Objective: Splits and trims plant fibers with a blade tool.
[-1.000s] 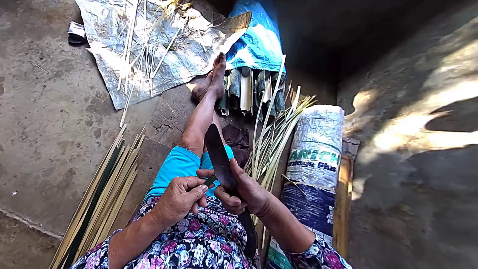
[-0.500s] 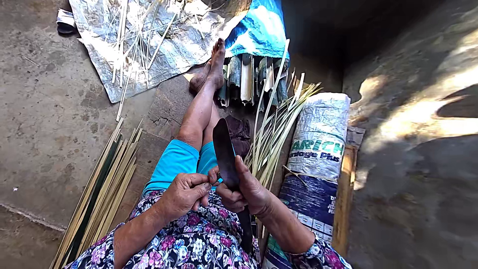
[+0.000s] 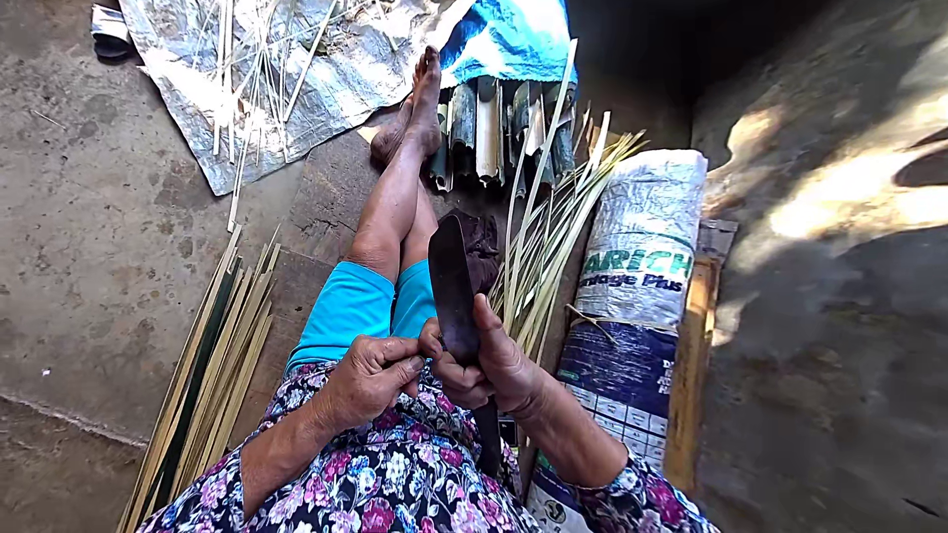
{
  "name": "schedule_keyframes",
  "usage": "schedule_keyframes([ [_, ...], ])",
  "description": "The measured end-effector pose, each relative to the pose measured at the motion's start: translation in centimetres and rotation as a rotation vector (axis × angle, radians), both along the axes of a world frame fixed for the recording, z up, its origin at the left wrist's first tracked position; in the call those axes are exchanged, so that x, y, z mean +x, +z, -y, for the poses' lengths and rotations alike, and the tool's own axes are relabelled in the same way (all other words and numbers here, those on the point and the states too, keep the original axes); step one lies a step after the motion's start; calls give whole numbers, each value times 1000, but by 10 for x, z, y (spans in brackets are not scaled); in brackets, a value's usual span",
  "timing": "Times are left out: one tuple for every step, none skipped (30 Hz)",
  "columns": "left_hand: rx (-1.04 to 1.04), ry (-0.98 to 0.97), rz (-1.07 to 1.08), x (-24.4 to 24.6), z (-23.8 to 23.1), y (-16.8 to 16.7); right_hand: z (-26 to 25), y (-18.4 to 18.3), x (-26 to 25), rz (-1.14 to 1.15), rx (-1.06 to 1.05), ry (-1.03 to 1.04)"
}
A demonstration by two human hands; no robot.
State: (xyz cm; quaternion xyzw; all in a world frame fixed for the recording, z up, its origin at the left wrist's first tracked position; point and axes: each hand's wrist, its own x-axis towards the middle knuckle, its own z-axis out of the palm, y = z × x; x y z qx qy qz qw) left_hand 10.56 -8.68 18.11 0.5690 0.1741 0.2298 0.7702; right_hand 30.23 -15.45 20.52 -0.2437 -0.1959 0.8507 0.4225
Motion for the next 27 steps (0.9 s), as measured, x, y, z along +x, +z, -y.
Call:
schedule_keyframes([
  [38, -6, -1, 0, 1, -1, 0, 2, 0, 40, -7, 18],
  [62, -16, 2, 0, 2, -2, 0, 5, 0, 72, -17, 50],
  [68, -29, 10, 0, 4, -4, 0, 7, 1, 82, -27, 93],
  [62, -39, 29, -1, 6, -5, 1, 7, 2, 67, -31, 128],
  [52, -45, 59, -1, 6, -7, 3, 6, 3, 47, -28, 148],
  [45, -55, 87, -2, 6, -9, 4, 5, 4, 44, -23, 148],
  [29, -65, 107, -2, 4, -11, 4, 3, 6, 53, 4, 137],
  [29, -57, 93, -2, 3, -11, 3, 1, 6, 79, 42, 126],
  [31, -56, 64, -4, 3, -10, 2, -2, 5, 104, 68, 127],
  [31, -58, 40, -5, 1, -9, 1, -4, 4, 118, 70, 136],
  [25, -60, 23, -6, -1, -8, -2, -5, 4, 122, 70, 150],
  [16, -60, 11, -6, -3, -7, -4, -5, 5, 123, 63, 161],
  [4, -59, 2, -6, -4, -5, -6, -6, 5, 121, 48, 166],
  [-22, -56, -7, -5, -4, -4, -9, -6, 7, 148, 40, 169],
  [-65, -50, -21, -5, -5, -1, -13, -6, 9, 213, 41, 167],
  [-121, -41, -48, -4, -7, 3, -16, -4, 11, 318, 36, 154],
  [-180, -34, -87, -4, -9, 7, -19, -1, 12, 451, 18, 141],
  [-226, -20, -129, -3, -11, 10, -22, 3, 12, 586, -8, 120],
  [-258, 2, -151, -3, -14, 11, -25, 9, 9, 703, -25, 70],
  [-269, 26, -161, -4, -18, 11, -26, 13, 5, 788, -35, -15],
  [-258, 47, -170, -4, -20, 12, -26, 15, 1, 849, -20, -106],
  [-234, 56, -178, -6, -22, 15, -25, 15, -4, 901, 14, -189],
  [-199, 41, -186, -8, -22, 20, -25, 13, -9, 964, 61, -257],
  [-162, 4, -185, -10, -23, 25, -24, 11, -12, 1033, 117, -302],
  [-130, -50, -160, -14, -27, 28, -24, 10, -13, 1088, 191, -325],
  [-117, -97, -113, -16, -33, 27, -23, 9, -11, 1117, 285, -328],
  [-118, -122, -60, -17, -42, 22, -22, 8, -9, 1112, 386, -326],
])
